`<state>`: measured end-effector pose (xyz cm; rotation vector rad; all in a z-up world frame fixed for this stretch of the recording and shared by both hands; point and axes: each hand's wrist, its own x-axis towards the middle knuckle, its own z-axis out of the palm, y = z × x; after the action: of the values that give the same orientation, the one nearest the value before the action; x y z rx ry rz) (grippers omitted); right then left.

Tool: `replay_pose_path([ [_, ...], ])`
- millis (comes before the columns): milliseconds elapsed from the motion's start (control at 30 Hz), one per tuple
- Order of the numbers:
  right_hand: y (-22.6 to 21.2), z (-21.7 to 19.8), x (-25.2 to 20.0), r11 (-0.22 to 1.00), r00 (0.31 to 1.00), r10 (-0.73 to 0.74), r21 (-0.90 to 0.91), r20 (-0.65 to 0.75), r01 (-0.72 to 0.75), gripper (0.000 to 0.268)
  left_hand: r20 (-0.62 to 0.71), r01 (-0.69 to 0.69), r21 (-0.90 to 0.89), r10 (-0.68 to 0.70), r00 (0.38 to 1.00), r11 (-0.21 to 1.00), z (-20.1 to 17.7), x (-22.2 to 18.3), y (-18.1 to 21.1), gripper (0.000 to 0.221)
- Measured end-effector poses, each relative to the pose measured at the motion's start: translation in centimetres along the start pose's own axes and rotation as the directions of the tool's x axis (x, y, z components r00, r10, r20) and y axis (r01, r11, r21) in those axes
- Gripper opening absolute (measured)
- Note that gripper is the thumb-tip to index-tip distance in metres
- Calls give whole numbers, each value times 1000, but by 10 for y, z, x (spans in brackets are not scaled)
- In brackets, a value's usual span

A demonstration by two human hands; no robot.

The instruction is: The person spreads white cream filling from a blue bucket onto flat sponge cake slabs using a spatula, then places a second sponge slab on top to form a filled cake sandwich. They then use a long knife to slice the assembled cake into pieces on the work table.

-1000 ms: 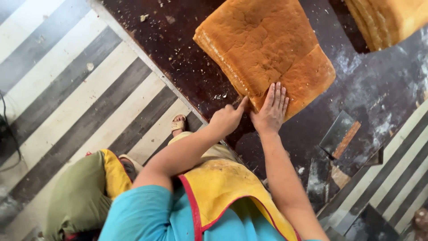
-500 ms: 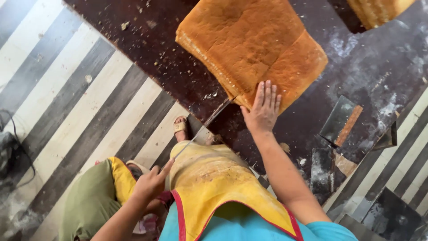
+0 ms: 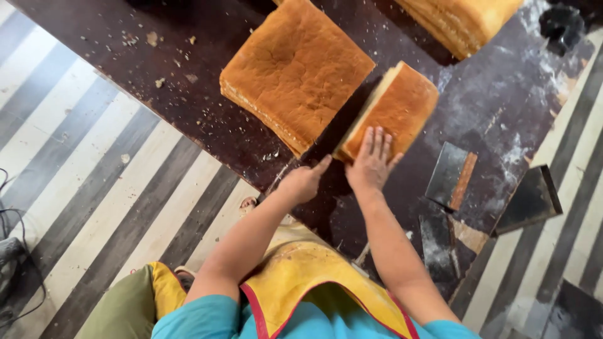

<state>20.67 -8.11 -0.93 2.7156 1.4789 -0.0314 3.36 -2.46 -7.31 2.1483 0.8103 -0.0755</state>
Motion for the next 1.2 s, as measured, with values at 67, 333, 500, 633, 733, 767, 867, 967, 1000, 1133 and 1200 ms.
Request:
replay_pose_path([
  [67, 19, -3, -4, 999, 1000, 14, 32, -1, -14, 122, -12, 44, -66, -45, 999, 997, -6, -3, 16, 80],
  [333, 23, 41, -96, 915, 797, -77, 276, -599, 295, 60, -323, -231, -281, 135, 937, 931, -43, -58, 11, 73],
  [500, -36, 91, -112, 578, 963, 186, 815, -194, 52, 45, -382, -228, -204, 137, 914, 952, -102, -76, -23, 81],
  [633, -70, 104, -83, 617, 907, 276, 782, -319, 87, 38, -290, -114, -138, 70, 955, 984, -151, -71, -42, 80],
  [733, -86, 107, -74, 719, 883, 352, 694, -310, -43, 35, -144, -25, -87, 12, 989, 996, -178, -68, -56, 86],
  [767, -91, 108, -72, 781, 865, 341, 624, -367, -43, 32, -159, -54, -102, 38, 987, 993, -178, -65, -66, 86],
  [867, -93, 101, -71, 836, 855, 340, 542, -391, -84, 30, -134, -72, -131, 54, 990, 989, -187, -61, -75, 86],
  [967, -93, 101, -72, 836, 864, 353, 535, -359, -120, 28, -106, -65, -150, 49, 993, 987, -185, -66, -79, 87],
  [1000, -92, 102, -69, 843, 866, 344, 525, -363, -115, 26, -126, -76, -168, 55, 991, 983, -184, -67, -80, 86],
  [1133, -95, 104, -69, 859, 861, 333, 500, -386, -108, 25, -137, -79, -182, 54, 989, 980, -171, -70, -84, 90],
  [1200, -94, 106, -68, 879, 855, 311, 468, -414, -93, 23, -104, -62, -162, 45, 994, 985, -170, -73, -81, 92],
])
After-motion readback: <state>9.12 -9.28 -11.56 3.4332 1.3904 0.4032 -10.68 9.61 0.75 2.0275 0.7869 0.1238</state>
